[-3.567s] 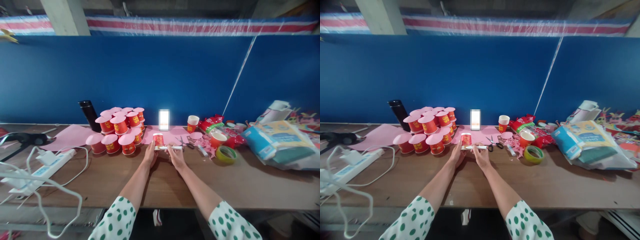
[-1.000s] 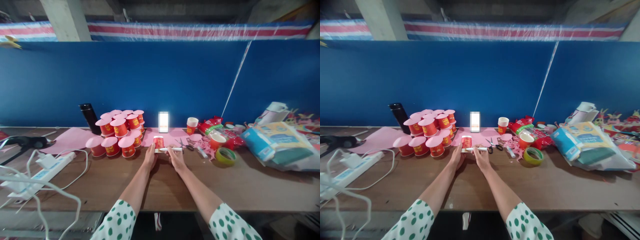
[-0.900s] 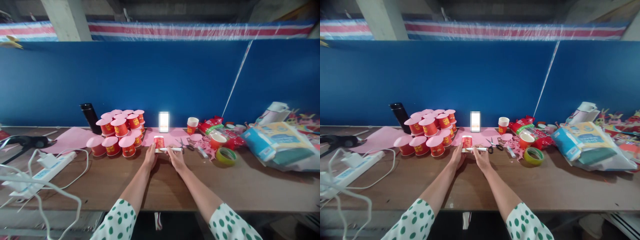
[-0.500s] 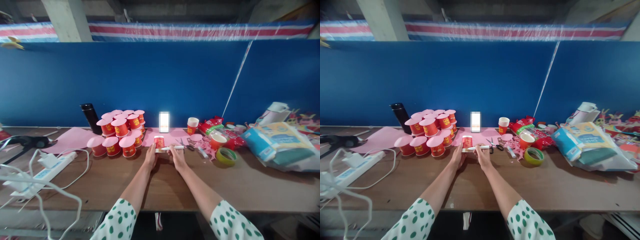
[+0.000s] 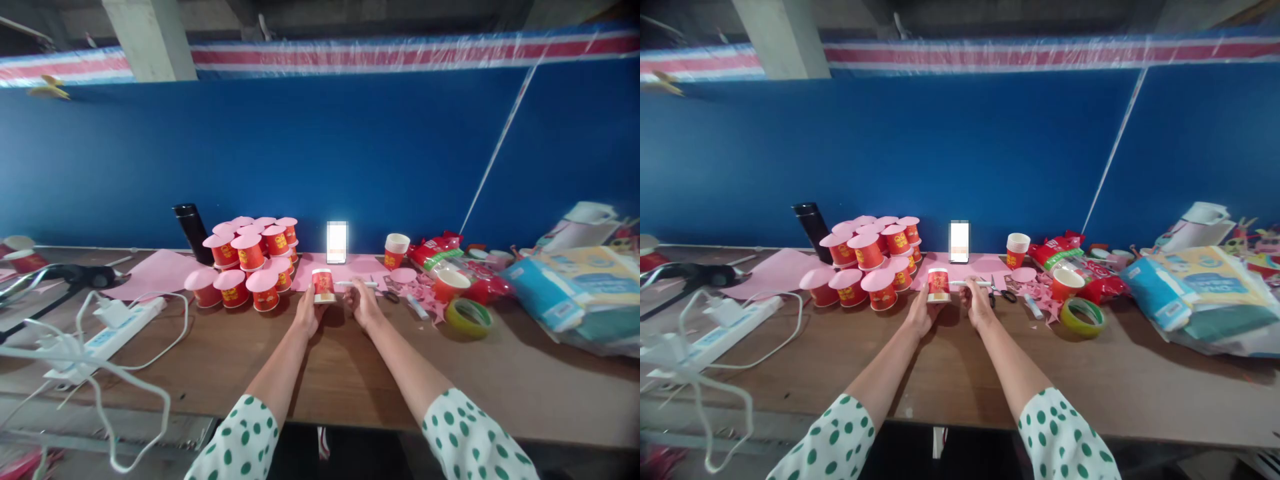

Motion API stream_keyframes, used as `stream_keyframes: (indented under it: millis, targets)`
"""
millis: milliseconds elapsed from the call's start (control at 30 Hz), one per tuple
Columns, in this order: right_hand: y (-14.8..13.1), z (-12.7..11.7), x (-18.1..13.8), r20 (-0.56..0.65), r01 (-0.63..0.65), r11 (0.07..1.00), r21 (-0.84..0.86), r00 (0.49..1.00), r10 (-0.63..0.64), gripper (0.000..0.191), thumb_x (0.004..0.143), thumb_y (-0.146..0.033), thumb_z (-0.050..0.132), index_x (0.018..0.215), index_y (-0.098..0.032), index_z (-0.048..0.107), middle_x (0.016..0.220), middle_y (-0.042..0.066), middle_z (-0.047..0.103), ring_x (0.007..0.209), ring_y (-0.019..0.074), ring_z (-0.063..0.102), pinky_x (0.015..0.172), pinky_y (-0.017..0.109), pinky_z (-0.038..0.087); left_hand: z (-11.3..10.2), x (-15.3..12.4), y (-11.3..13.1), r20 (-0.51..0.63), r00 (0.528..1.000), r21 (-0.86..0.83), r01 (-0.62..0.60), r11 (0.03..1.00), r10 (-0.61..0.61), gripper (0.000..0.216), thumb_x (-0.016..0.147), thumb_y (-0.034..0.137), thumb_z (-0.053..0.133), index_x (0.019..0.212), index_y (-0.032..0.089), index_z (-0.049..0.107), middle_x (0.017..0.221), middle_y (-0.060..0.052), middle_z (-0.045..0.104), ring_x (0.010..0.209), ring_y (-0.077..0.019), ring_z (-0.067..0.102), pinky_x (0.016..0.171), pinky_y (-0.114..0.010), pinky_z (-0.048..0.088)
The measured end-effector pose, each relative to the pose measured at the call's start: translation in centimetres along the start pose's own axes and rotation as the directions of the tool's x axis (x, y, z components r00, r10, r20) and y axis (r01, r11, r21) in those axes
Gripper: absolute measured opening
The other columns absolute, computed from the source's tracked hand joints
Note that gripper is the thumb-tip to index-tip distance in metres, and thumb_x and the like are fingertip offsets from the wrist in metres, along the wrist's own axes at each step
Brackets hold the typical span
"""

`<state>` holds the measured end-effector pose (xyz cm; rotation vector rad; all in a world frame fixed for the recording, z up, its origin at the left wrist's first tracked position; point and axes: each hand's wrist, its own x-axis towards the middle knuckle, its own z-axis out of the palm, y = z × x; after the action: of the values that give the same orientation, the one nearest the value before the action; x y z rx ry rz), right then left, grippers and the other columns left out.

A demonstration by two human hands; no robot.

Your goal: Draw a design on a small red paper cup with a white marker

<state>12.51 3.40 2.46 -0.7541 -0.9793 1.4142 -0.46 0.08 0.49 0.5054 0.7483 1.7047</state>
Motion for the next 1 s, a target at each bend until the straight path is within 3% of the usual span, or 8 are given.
stream_keyframes:
  millis: [367, 667, 1000]
  targets:
    - [0.3, 0.2, -0.7, 0.114, 0.018, 1.0, -0.025, 0.993, -0.015, 0.026, 0.067, -0.04, 0.069, 0.08, -0.019, 0.061, 0.064, -0.002, 0.063, 0.054, 0.0101, 0.054, 0.043, 0.017, 0.033, -0.3, -0.1, 0.7, -0.047, 0.997, -0.023, 0.061, 0.998, -0.062, 0.042, 0.081, 0.05, 0.058, 0.098, 0.012, 0.062, 0.09, -0.011, 0.069, 0.08, -0.0195, 0.066, 0.075, -0.034, 0.054]
    - [0.5, 0.5, -1.0, 0.164, 0.015, 1.0, -0.019, 0.986, -0.012, 0.028, 0.068, -0.042, 0.071, 0.076, -0.019, 0.058, 0.061, -0.004, 0.057, 0.05, 0.0071, 0.047, 0.043, 0.018, 0.029, 0.2, -0.5, 0.7, -0.04, 0.999, 0.005, -0.011, 1.0, 0.011, 0.042, 0.079, 0.051, 0.059, 0.094, 0.012, 0.062, 0.086, -0.01, 0.069, 0.076, -0.0168, 0.066, 0.074, -0.03, 0.053]
    - [-0.3, 1.0, -1.5, 0.155, 0.094, 0.991, -0.091, 0.985, -0.079, 0.021, 0.066, -0.035, 0.07, 0.074, -0.019, 0.061, 0.06, -0.002, 0.06, 0.052, 0.0087, 0.049, 0.045, 0.019, 0.032, -0.1, -0.2, 0.5, -0.055, 0.998, -0.087, -0.001, 0.996, -0.003, 0.017, 0.082, 0.028, 0.058, 0.087, 0.012, 0.061, 0.078, -0.006, 0.07, 0.072, -0.0156, 0.066, 0.08, -0.032, 0.052]
